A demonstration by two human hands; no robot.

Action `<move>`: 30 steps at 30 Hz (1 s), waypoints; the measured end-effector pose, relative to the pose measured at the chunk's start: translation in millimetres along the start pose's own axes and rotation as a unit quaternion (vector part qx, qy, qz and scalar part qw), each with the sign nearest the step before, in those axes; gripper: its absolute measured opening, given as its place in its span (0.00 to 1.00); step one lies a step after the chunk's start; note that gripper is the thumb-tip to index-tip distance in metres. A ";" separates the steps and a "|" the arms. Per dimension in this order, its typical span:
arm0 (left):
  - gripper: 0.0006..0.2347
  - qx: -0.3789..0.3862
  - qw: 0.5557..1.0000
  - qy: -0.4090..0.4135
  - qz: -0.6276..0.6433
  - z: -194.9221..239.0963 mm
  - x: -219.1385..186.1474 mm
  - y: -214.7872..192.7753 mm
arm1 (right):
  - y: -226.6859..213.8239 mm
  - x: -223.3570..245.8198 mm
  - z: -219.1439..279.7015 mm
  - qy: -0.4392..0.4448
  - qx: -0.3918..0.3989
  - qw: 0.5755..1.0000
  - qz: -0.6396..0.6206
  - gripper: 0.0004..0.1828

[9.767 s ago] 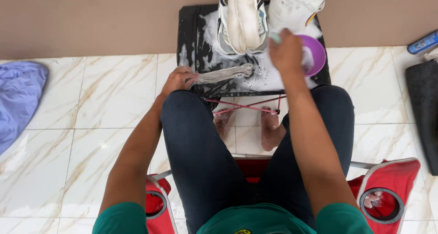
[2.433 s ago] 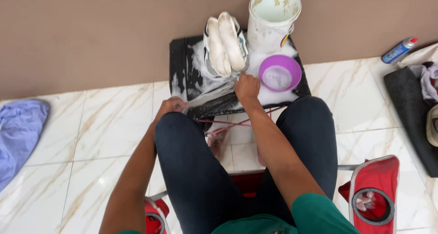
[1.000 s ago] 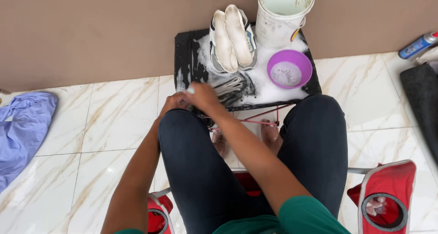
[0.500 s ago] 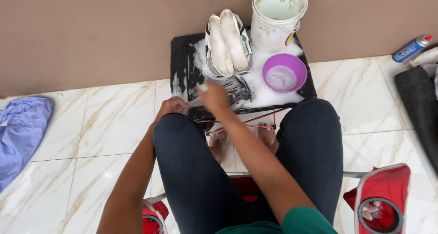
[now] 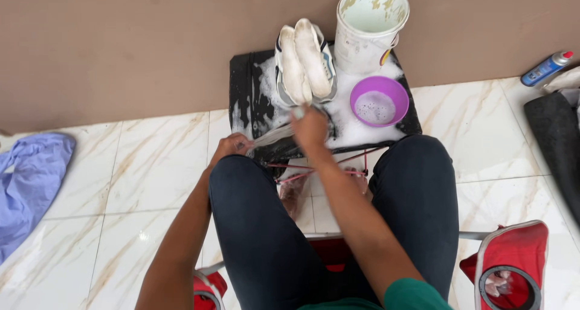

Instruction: The person scrubs a pair of white sneakers with a brush and soapy water on a black tray. They repeatedly dip the brush into a purple bowl and scrub the shoes, then rinse the shoes using water from a green cup.

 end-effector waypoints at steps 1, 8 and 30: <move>0.04 0.001 1.000 0.007 -0.001 -5.9 3.9 -1.9 | -6.9 35.7 11.2 0.001 -0.007 1.000 -0.001 0.25; 0.01 0.003 0.999 0.005 -0.033 -6.7 11.9 -2.3 | 45.7 65.7 29.2 -0.080 0.155 0.984 -0.022 0.27; 0.02 0.029 1.000 -0.004 0.006 -0.1 -11.6 -1.7 | 31.4 -44.6 -28.4 -0.010 0.081 0.993 0.090 0.22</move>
Point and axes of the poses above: each hand's wrist, its own z-axis away from the middle knuckle, its own y-axis out of the palm, x = y × z, the point moved 9 cm from there along -z, towards the middle knuckle, and after that the axes turned 14 degrees about z, right-handed, at the moved point
